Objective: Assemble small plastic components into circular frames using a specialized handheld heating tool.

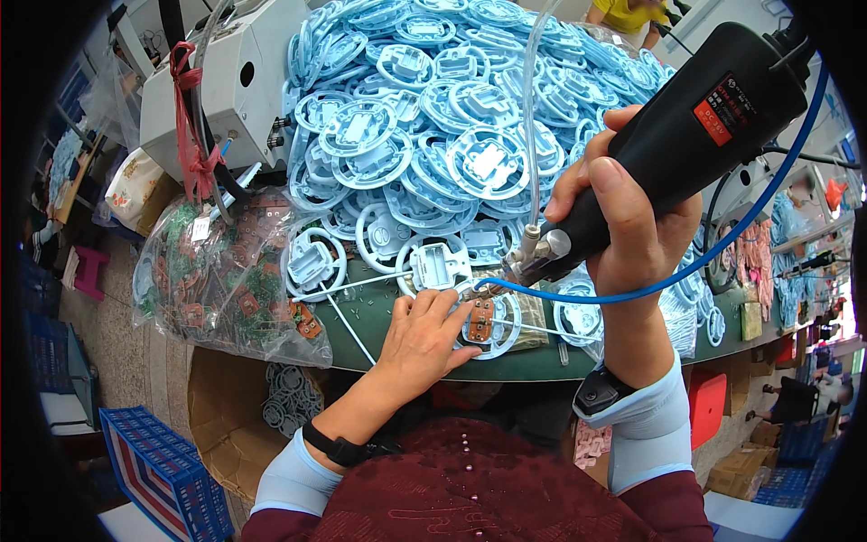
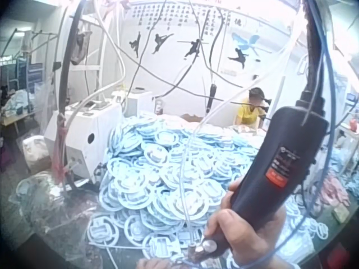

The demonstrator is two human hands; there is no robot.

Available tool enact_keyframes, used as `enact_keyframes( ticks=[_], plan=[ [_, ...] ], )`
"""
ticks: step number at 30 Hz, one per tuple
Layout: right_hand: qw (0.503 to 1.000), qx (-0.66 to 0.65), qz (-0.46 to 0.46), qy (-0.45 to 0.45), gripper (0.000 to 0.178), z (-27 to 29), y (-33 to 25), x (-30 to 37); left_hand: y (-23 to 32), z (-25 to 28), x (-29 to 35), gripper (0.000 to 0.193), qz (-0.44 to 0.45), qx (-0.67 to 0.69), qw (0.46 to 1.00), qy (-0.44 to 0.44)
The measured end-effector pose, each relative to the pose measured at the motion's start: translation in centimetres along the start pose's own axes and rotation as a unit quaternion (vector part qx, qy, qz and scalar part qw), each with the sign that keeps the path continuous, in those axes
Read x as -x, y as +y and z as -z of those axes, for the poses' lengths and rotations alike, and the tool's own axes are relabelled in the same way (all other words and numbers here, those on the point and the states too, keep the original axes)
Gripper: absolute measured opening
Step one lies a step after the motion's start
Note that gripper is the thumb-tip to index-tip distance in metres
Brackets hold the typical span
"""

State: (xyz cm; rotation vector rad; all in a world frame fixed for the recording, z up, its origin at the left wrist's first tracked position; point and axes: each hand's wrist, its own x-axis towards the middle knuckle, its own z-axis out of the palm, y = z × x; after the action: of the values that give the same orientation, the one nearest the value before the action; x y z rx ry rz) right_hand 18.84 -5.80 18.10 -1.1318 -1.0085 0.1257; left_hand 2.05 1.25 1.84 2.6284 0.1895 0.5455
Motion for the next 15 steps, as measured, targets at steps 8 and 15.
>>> enact_keyframes(
  ticks=[8, 15],
  plan=[
    [1.0, 0.009, -0.004, -0.003, 0.035, -0.11, -0.15, -0.02, 0.38, 0.93, -0.78, 0.058, 0.005, -0.001, 0.999, -0.045],
    [1.0, -0.003, -0.01, 0.01, 0.034, -0.26, -0.23, 0.15, 0.4, 0.99, -0.99, 0.056, 0.004, -0.008, 0.998, -0.057]
  ],
)
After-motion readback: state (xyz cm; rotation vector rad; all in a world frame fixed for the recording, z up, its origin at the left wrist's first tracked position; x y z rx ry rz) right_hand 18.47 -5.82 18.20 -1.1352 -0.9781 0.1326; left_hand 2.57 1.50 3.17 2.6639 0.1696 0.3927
